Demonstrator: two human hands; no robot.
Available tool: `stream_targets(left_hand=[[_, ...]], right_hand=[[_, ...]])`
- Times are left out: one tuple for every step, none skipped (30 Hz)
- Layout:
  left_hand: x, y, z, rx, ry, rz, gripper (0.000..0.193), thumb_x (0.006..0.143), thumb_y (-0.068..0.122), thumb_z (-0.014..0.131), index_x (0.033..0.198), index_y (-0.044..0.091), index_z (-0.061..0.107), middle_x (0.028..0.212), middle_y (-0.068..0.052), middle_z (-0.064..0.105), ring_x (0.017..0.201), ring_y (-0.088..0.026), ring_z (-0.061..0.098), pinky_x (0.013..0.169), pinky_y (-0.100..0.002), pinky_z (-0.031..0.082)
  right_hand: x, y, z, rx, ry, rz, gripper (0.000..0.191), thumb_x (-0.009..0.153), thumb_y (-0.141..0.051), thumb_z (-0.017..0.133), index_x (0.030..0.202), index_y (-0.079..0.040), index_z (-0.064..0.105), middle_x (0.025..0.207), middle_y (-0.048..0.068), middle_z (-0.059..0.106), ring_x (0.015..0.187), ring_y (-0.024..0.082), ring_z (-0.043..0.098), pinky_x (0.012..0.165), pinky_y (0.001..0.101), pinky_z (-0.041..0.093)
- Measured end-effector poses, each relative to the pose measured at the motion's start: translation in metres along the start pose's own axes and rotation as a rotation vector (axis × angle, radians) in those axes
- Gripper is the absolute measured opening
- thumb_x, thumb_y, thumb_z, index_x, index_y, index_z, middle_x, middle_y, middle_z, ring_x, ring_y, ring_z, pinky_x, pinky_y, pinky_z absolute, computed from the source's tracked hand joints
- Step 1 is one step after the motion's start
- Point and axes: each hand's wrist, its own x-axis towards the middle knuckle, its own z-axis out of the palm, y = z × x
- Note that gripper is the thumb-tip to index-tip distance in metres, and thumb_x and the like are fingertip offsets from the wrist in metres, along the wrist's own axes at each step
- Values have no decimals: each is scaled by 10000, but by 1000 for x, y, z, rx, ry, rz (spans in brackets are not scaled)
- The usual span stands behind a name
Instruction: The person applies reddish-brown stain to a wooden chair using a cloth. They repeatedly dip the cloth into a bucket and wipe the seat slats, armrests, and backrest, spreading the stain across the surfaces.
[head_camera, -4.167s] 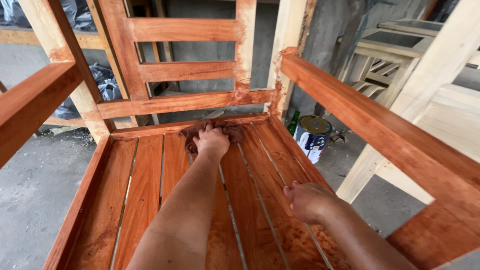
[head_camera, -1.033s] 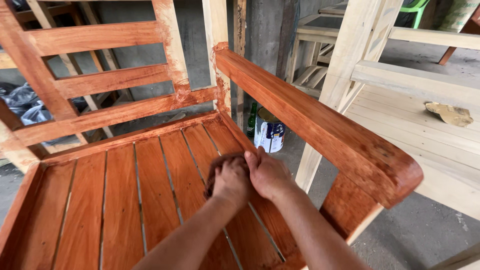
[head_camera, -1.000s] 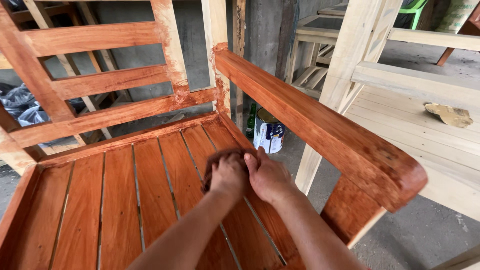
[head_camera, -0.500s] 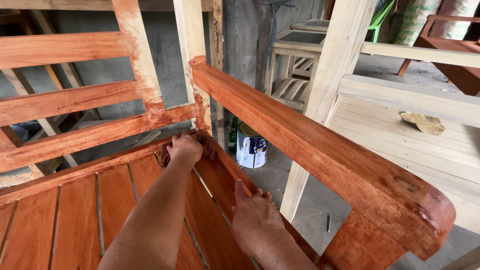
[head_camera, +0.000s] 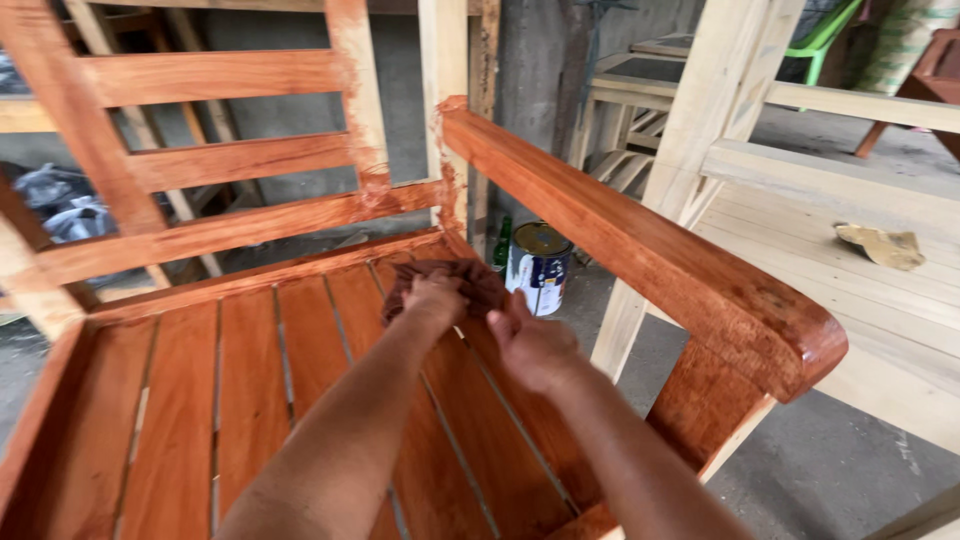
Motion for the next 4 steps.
stream_targets(left_hand=[[-7, 3, 4, 1, 0, 11, 578, 970, 434, 607, 1523, 344, 465, 1669, 28, 287, 1553, -356, 217, 1226, -629, 258], [-14, 6, 7, -10, 0, 32, 587, 961, 434, 625, 1520, 336, 474, 1675, 30, 281, 1553, -350, 222, 1234, -622, 249], [-22, 8, 12, -20, -2, 53, 597, 952, 433, 644, 1517, 328, 483, 1681, 32, 276, 1553, -345, 227, 1242, -615, 239], [-31, 9, 18, -29, -7, 72, 606, 943, 433, 662, 1514, 320, 493, 1686, 33, 271, 1553, -339, 232, 1250, -608, 230]], right_hand=[[12, 10, 2, 1, -6, 1, 805, 1007, -643, 212, 1679, -216, 95, 1442, 275, 566, 1351, 481, 525, 1190, 481, 386], [26, 21, 3, 26, -5, -43, 820, 995, -663, 212, 1670, -213, 92, 1444, 259, 567, 1362, 463, 518, 1188, 471, 388], [39, 33, 7, 52, -6, -84, 835, 983, -683, 212, 1661, -211, 89, 1445, 243, 567, 1373, 446, 512, 1186, 461, 390], [52, 45, 13, 79, -11, -125, 850, 972, -703, 213, 1651, -209, 86, 1447, 226, 567, 1385, 428, 505, 1184, 451, 392]])
